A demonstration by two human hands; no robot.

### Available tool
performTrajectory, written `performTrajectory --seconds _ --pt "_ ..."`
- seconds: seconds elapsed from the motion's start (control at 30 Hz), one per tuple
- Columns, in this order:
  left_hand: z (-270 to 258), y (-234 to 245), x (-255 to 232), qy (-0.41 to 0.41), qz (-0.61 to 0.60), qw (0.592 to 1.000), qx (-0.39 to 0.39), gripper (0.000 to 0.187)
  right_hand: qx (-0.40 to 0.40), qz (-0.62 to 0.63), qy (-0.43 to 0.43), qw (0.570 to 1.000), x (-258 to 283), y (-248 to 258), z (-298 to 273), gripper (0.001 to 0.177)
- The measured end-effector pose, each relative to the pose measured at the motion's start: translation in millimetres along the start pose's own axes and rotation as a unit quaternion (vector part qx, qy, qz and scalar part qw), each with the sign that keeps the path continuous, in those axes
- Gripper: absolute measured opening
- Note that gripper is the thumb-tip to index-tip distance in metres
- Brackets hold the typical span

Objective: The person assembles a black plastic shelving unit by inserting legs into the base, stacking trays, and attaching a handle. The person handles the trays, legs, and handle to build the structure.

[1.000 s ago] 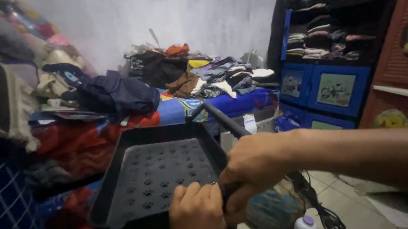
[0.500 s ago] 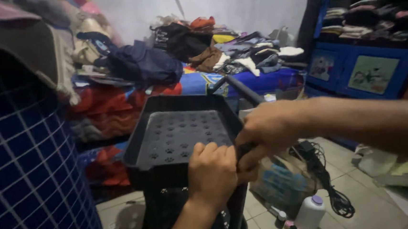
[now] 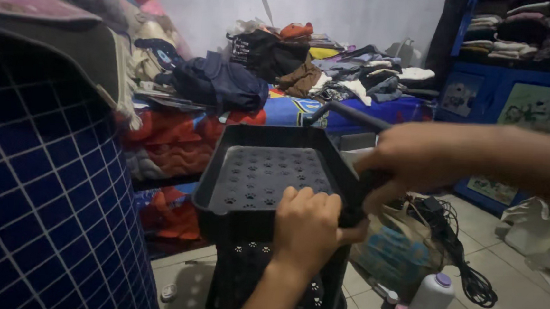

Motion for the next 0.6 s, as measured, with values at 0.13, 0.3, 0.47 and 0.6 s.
performTrajectory --seconds 0.13,0.3,0.47,0.6 --pt "2 1 -2 0.011 0.001 1.000 0.011 0.054 -0.041 -0.085 0.059 0.994 7 -11 -14 0.042" --pt "4 -3 -3 0.011 0.004 0.999 0.045 0.053 -0.196 -0.058 0.190 0.960 -4 -23 -29 0.044" --pt "7 -8 -7 0.005 -0.001 0.997 0.079 0.052 -0.219 -0.043 0.157 0.962 -37 -69 -24 0.042" --pt "14 -6 -10 -0.004 0.011 0.994 0.109 0.055 -0.517 -0.162 0.232 0.808 -17 -48 -67 0.067"
Point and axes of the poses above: each hand's wrist, its own z-axis towards the middle knuckle, its own y-axis out of the back of the hand, x = y × z, the point moved 8 cm from there along z, towards the middle knuckle, and after that the axes turned 3 degrees about y, right-handed, at the moved point
